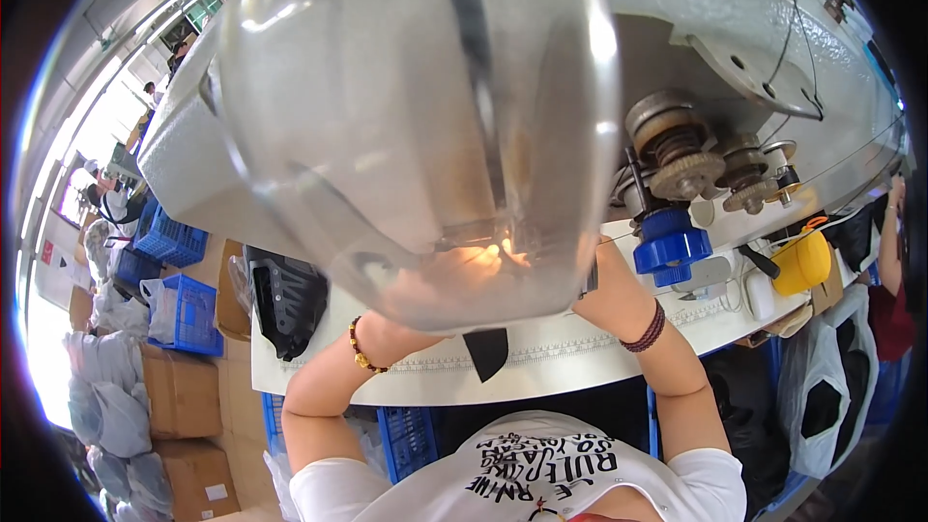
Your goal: Stitch together black leather or synthetic shoe upper components using an industrial sewing machine.
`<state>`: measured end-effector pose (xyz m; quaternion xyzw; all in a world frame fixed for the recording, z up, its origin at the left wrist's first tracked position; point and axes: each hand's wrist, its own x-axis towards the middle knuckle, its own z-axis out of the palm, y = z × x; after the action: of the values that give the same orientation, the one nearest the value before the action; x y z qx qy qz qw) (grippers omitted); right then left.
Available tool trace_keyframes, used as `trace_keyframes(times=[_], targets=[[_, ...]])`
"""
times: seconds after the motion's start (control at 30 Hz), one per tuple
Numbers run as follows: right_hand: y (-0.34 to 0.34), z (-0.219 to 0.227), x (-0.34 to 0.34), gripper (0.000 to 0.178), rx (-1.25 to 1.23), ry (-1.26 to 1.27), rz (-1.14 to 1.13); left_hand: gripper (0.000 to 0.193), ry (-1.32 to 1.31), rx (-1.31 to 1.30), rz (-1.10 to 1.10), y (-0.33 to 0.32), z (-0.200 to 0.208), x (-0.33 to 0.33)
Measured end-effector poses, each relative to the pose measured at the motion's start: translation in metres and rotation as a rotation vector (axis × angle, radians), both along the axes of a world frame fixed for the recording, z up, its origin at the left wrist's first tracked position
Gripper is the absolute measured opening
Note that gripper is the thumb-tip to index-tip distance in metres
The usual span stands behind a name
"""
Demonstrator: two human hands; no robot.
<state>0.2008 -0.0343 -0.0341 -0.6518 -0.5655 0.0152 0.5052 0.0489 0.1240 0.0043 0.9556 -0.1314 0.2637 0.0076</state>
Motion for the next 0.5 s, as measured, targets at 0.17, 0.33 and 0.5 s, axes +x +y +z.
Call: trace_keyframes(times=[0.17,0.33,0.5], targets=[[0.013,-0.011,-0.010,0.010,-0.048,-0.520,-0.132,0.023,-0.054,0.092,-0.052,0.012,-0.004,-0.001],[0.014,-0.019,-0.018,0.005,-0.072,-0.608,-0.199,0.020,0.025,0.083,0.029,0.019,-0.007,-0.007],[0.012,-0.014,-0.023,0.005,-0.054,-0.588,-0.226,0.026,0.129,-0.047,-0.008,0.028,-0.009,-0.012]])
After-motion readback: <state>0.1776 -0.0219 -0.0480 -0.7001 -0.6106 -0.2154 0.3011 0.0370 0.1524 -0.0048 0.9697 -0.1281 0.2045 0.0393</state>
